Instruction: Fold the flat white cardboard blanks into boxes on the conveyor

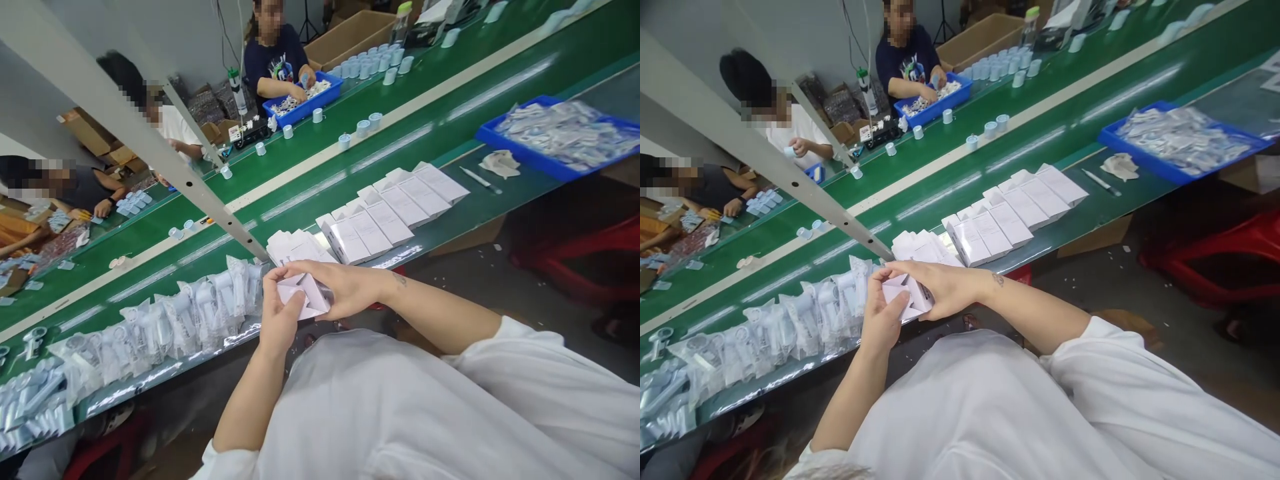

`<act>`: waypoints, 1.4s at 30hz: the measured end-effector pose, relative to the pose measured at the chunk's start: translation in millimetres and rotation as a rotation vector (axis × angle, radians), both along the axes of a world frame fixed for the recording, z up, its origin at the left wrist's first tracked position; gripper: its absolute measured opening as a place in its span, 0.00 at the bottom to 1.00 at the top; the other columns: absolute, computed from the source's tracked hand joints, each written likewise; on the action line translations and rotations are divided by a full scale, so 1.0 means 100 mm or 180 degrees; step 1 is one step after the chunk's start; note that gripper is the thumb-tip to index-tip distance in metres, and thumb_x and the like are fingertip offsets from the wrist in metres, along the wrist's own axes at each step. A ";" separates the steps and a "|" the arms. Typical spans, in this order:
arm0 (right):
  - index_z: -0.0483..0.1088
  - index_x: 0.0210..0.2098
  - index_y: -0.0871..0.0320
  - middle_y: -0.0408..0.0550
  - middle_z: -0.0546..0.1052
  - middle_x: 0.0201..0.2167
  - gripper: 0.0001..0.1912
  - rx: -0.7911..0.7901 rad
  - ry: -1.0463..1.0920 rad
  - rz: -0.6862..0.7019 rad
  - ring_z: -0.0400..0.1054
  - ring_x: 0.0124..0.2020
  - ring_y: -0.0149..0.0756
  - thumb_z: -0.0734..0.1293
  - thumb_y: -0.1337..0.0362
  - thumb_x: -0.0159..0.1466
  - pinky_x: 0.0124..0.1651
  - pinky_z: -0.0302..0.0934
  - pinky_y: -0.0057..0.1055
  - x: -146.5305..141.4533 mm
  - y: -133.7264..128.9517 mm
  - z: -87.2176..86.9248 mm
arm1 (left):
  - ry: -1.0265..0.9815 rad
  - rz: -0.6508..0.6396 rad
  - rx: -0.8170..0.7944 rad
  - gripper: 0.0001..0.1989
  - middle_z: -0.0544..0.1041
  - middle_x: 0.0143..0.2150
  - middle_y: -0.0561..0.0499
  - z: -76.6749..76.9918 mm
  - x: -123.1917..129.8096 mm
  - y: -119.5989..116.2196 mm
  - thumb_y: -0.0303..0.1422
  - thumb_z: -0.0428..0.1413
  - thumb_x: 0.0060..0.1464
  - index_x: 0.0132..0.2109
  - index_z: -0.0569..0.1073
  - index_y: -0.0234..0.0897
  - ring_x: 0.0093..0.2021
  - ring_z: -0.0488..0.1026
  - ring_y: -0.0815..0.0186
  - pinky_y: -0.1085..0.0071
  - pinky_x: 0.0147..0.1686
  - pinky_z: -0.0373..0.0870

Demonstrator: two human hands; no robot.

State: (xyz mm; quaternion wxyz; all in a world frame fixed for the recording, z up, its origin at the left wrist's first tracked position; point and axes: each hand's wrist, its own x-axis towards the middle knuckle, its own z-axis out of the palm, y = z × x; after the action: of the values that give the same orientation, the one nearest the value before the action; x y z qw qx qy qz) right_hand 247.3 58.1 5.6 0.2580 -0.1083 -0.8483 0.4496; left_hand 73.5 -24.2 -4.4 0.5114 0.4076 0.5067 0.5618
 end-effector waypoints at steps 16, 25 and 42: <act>0.41 0.73 0.49 0.59 0.66 0.64 0.41 0.1560 0.0356 -0.0623 0.53 0.72 0.45 0.67 0.65 0.69 0.75 0.39 0.55 0.81 0.15 -0.38 | -0.1601 -0.0471 -0.2136 0.32 0.79 0.51 0.42 -0.09 0.45 0.68 0.54 0.62 0.52 0.56 0.73 0.37 0.53 0.77 0.51 0.58 0.49 0.76; 0.37 0.72 0.49 0.65 0.55 0.68 0.58 -0.2367 0.0321 -0.2601 0.59 0.67 0.54 0.76 0.47 0.55 0.62 0.62 0.57 1.57 0.42 -0.86 | 0.0243 -0.0935 -0.0505 0.60 0.64 0.68 0.35 -0.47 1.55 1.07 0.37 0.72 0.41 0.72 0.42 0.43 0.65 0.68 0.49 0.50 0.67 0.59; 0.72 0.53 0.58 0.53 0.82 0.42 0.25 -0.3147 -0.0222 -0.3430 0.78 0.34 0.40 0.76 0.62 0.57 0.42 0.76 0.39 2.96 2.50 -1.31 | 0.3164 0.0395 -0.1322 0.41 0.69 0.59 0.33 -1.70 -0.07 0.66 0.43 0.68 0.39 0.59 0.66 0.33 0.65 0.64 0.37 0.41 0.64 0.60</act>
State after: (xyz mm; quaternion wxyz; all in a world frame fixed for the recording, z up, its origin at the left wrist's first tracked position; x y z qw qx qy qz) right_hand 543.3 308.1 -125.8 0.3372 -0.6286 -0.3830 0.5869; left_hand 66.4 41.5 -174.1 0.2457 0.4839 0.8111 0.2184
